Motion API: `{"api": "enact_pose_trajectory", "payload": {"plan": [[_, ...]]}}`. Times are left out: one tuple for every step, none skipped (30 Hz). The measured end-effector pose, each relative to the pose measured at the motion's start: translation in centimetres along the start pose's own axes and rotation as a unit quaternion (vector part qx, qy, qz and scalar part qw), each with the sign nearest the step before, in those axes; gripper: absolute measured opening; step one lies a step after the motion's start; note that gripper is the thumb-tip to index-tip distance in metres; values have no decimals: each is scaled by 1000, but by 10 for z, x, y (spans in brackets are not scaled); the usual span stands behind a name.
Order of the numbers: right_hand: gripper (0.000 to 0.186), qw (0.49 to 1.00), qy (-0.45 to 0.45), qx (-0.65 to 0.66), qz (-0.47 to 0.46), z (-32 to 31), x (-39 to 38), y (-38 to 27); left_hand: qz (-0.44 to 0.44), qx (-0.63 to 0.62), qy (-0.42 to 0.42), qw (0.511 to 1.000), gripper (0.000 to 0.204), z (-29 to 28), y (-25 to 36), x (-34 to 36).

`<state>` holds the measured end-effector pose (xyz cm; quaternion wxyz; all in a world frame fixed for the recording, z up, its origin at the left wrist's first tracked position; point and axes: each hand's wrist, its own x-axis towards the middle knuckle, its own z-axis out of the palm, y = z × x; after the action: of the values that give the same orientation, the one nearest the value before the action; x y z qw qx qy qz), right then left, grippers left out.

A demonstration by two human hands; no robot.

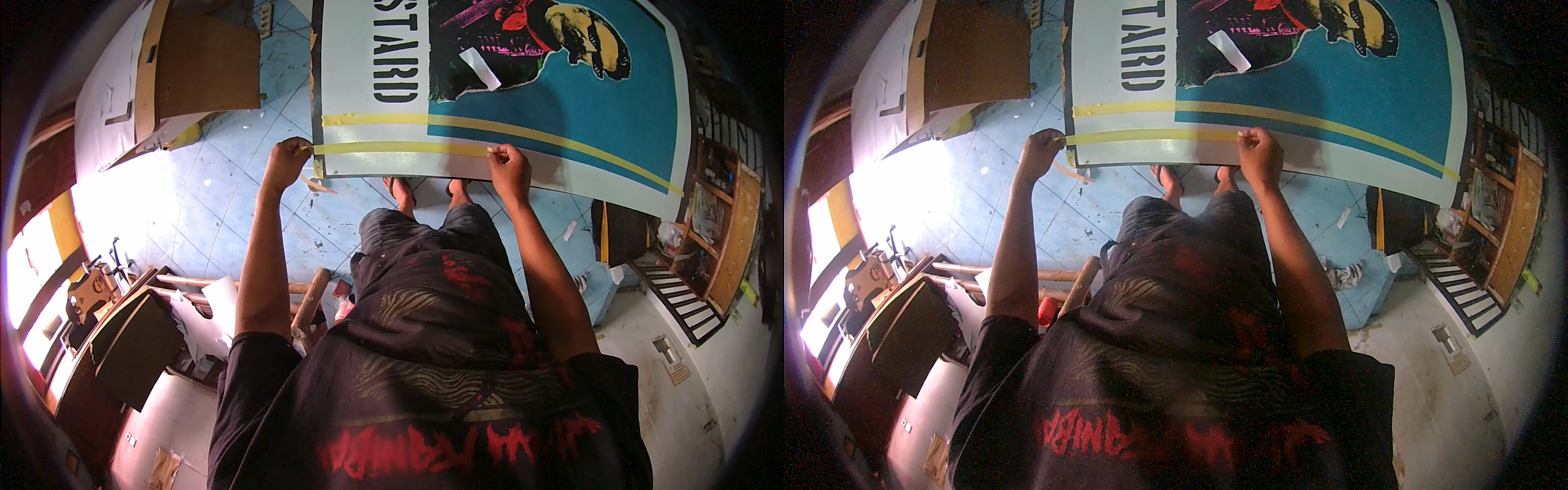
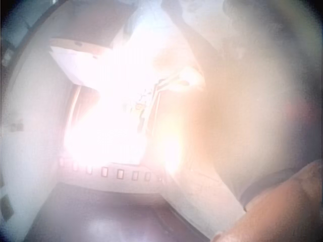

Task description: The person applies masking tape to the edges of a large printed sign and then paints a black stripe along the taped edge using a paintbrush and a paint can. The sign features a graphic and text and is placed on a work surface.

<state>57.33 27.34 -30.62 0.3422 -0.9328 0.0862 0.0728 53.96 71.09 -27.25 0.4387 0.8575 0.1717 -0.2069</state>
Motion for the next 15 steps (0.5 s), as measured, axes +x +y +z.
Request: {"api": "enact_pose_trajectory", "payload": {"plan": [[17,1000,0,0,-1,0,0,0,2,9,0,1000,13,0,-2,0],[17,1000,0,-1,-2,0,0,0,4,18,0,1000,13,-1,-4,1],[18,1000,-7,1,3,0,0,0,6,27,-1,1000,13,-1,-5,2],[20,1000,-13,3,8,0,1,0,8,26,4,1000,14,0,-7,3],[21,1000,-20,5,14,0,1,1,11,24,9,1000,15,1,-8,3],[21,1000,-19,6,13,-1,2,0,14,22,14,1000,15,1,-8,4],[20,1000,-18,7,12,-1,2,0,12,20,12,1000,15,1,-8,4],[20,1000,-17,9,12,-1,1,0,9,17,10,1000,15,0,-8,5],[19,1000,-12,3,4,-2,-1,-1,4,15,7,1000,15,1,-7,2],[18,1000,-7,-3,-4,-3,-4,-1,-2,13,3,1000,14,1,-6,-2],[17,1000,-2,-10,-12,-4,-7,-1,-8,12,-2,1000,14,1,-5,-5],[17,1000,-2,-9,-10,-4,-8,-1,-11,11,-4,1000,13,0,-3,-7],[18,1000,-2,-9,-7,-4,-8,-1,-13,15,-5,1000,13,0,-4,-7],[18,1000,-3,-8,-4,-5,-8,-1,-16,18,-6,1000,13,-1,-5,-7],[17,1000,-7,-4,4,-6,-8,-2,-18,22,-6,1000,13,-1,-4,-7]]}}
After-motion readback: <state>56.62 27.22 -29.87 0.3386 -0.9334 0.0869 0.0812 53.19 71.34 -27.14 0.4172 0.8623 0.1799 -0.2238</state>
